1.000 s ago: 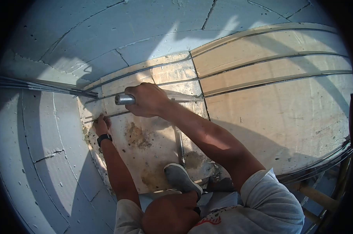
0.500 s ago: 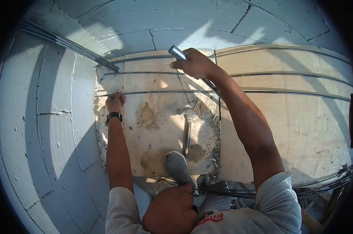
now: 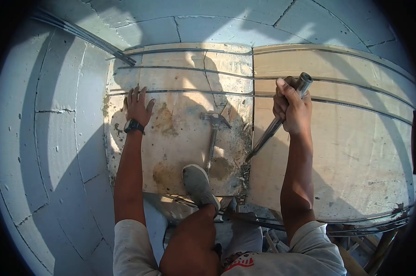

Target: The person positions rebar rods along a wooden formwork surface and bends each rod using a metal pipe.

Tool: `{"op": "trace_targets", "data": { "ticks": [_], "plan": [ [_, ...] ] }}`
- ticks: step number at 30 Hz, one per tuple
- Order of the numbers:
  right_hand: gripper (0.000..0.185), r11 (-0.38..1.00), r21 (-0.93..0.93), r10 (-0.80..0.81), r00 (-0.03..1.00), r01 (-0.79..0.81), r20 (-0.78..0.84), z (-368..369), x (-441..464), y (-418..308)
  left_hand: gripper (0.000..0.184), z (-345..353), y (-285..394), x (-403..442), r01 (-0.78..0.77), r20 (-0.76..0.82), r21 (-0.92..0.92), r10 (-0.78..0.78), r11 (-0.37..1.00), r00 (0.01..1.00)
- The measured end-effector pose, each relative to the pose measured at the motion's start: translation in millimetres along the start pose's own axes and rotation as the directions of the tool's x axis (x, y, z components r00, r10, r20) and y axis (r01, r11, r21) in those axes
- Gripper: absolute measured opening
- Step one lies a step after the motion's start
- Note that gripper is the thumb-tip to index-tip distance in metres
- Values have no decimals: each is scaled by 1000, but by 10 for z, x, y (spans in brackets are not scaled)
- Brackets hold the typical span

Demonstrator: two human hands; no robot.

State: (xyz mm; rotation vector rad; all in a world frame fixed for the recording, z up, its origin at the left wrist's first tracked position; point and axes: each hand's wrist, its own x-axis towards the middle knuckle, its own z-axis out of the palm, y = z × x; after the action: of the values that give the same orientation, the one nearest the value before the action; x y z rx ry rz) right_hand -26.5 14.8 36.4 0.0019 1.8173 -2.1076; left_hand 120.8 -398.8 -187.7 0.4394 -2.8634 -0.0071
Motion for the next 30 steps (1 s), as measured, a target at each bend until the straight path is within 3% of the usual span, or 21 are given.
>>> {"op": "trace_targets", "data": {
  "ticks": [1,2,5,8,11,14,17,19,24,30],
  "plan": [
    [33,1000,-4,-17,997,17,69,-36,30,-59,61,80,-12,-8,-39,61,32,37,999,997],
    [34,997,-57,-54,995,60,88,24,52,-161,59,104,5,20,-72,0,34,72,997,997],
    [41,966,-162,-174,971,201,163,199,238,-269,55,-42,7,194,-19,231,-70,35,997,972],
    [46,971,-147,-147,958,187,246,277,465,-262,57,17,-117,307,221,443,-211,-108,952,890],
    [51,952,-234,-134,954,199,268,395,646,-184,61,97,-158,323,179,339,-263,-83,948,937],
    [49,905,-350,-122,936,241,329,569,752,-163,61,77,-182,422,164,351,-279,-58,946,934],
    [49,812,-399,-241,867,426,436,809,866,-111,60,154,-252,472,105,264,-280,-29,954,964],
    [46,796,-526,-75,911,299,405,918,940,-161,59,170,-293,499,95,253,-292,-19,952,967],
    [45,726,-636,53,901,261,430,1083,918,-254,56,169,-366,535,83,245,-303,-7,949,969],
    [39,816,-416,-169,854,402,492,487,660,-407,55,232,-367,581,49,213,-309,19,950,977]
  ]
}}
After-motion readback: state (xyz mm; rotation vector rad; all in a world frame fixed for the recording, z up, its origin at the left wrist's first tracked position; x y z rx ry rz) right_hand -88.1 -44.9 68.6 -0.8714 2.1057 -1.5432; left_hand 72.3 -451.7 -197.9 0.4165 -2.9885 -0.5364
